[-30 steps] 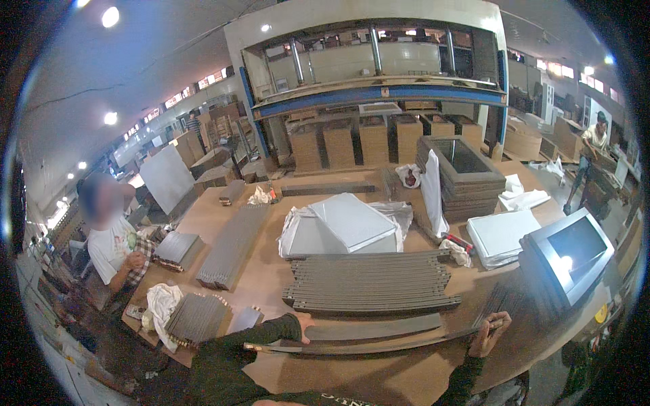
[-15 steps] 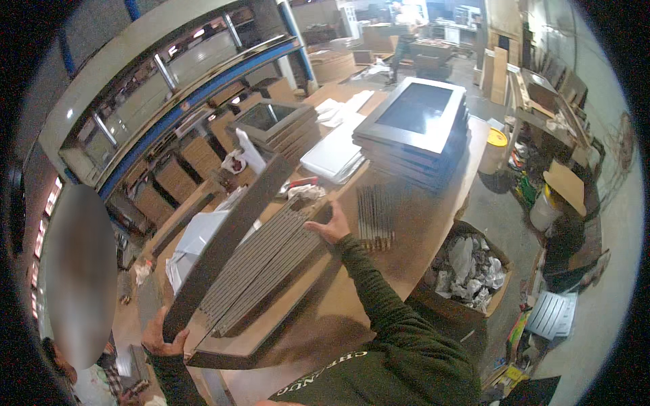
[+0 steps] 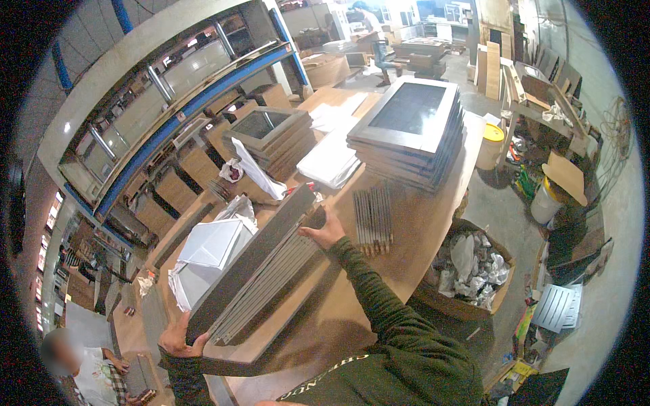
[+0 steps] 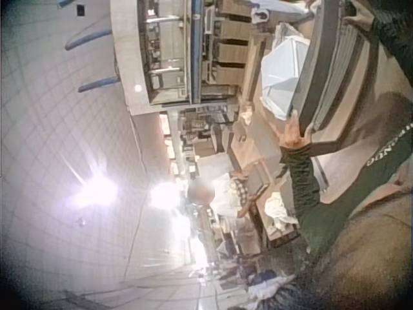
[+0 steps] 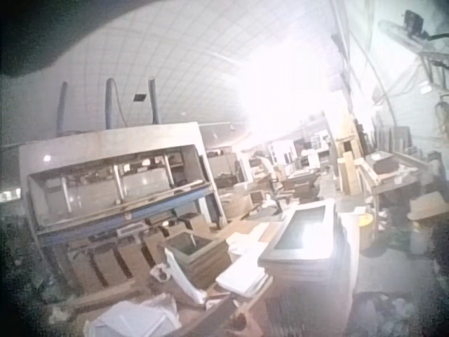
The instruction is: The person assembles rectangular wooden frames by picking up long and short grooved slats, fitting them together by hand, and stacking the completed frames on a pile.
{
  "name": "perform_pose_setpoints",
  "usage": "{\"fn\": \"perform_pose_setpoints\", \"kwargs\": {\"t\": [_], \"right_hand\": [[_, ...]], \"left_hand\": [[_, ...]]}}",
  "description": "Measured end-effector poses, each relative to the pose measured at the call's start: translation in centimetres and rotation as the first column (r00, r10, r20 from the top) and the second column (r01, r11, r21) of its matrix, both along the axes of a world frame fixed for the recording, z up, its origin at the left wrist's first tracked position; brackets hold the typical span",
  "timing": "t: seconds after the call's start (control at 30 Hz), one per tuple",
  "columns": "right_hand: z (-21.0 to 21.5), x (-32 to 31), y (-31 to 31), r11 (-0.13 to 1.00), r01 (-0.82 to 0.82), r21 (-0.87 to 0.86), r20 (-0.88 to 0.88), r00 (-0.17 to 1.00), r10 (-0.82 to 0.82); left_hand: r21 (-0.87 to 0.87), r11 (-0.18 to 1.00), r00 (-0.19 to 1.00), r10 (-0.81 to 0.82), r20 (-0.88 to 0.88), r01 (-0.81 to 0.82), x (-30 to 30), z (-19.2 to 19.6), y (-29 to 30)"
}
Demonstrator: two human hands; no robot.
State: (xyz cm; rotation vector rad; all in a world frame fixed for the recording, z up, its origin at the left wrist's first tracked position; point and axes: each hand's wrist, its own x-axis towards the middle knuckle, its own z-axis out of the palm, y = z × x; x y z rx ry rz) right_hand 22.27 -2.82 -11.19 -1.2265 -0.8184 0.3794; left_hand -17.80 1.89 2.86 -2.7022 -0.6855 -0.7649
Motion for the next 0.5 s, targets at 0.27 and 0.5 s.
{"fn": "perform_pose_setpoints", "kwargs": {"t": [0.27, 0.5], "right_hand": [[-0.1, 0.2, -0.3, 0.989, 0.078, -0.127, 0.065, 0.995, -0.07], [6.0, 5.4, -1.2, 0.97, 0.086, 0.227, 0.457, 0.87, -0.184]], "left_hand": [[0.026, 0.999, 0.995, -0.017, -0.098, 0.02, -0.7, 0.0, -0.7], [0.057, 0.998, 0.991, -0.001, -0.137, 0.009, -1.5, -0.9, -0.4]]}}
